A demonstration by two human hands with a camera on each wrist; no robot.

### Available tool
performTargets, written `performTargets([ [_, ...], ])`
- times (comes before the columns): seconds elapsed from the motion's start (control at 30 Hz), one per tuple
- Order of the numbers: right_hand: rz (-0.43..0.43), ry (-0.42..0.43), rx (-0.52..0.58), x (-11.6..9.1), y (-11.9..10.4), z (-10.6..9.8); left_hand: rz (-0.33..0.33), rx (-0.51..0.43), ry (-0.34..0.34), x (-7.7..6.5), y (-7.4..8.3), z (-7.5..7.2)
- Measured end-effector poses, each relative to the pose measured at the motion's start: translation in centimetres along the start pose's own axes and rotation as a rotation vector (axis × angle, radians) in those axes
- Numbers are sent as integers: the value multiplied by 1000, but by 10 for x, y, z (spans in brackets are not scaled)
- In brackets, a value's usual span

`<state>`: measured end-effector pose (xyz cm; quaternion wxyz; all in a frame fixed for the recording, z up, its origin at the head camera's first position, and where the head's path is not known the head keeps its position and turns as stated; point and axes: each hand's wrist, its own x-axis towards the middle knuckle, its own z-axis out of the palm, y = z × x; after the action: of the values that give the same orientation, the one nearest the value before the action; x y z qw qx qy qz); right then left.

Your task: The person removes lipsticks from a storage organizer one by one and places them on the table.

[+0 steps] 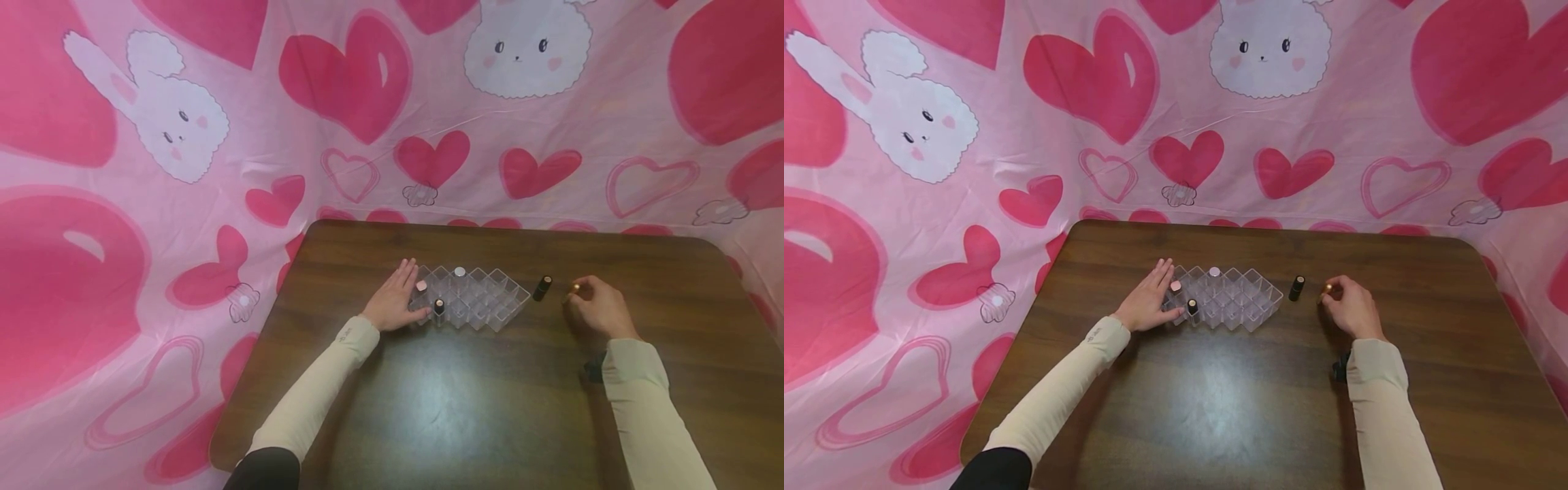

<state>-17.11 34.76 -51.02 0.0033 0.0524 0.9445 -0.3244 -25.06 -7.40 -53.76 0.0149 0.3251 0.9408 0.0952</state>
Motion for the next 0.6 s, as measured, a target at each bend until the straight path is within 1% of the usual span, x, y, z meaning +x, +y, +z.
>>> performTargets([
  [0.23,-15,19,-6,0,1,1,1,4,-2,0,0,0],
  [0.6,-13,32,-7,-2,-1,0,-3,8,-6,0,0,0],
])
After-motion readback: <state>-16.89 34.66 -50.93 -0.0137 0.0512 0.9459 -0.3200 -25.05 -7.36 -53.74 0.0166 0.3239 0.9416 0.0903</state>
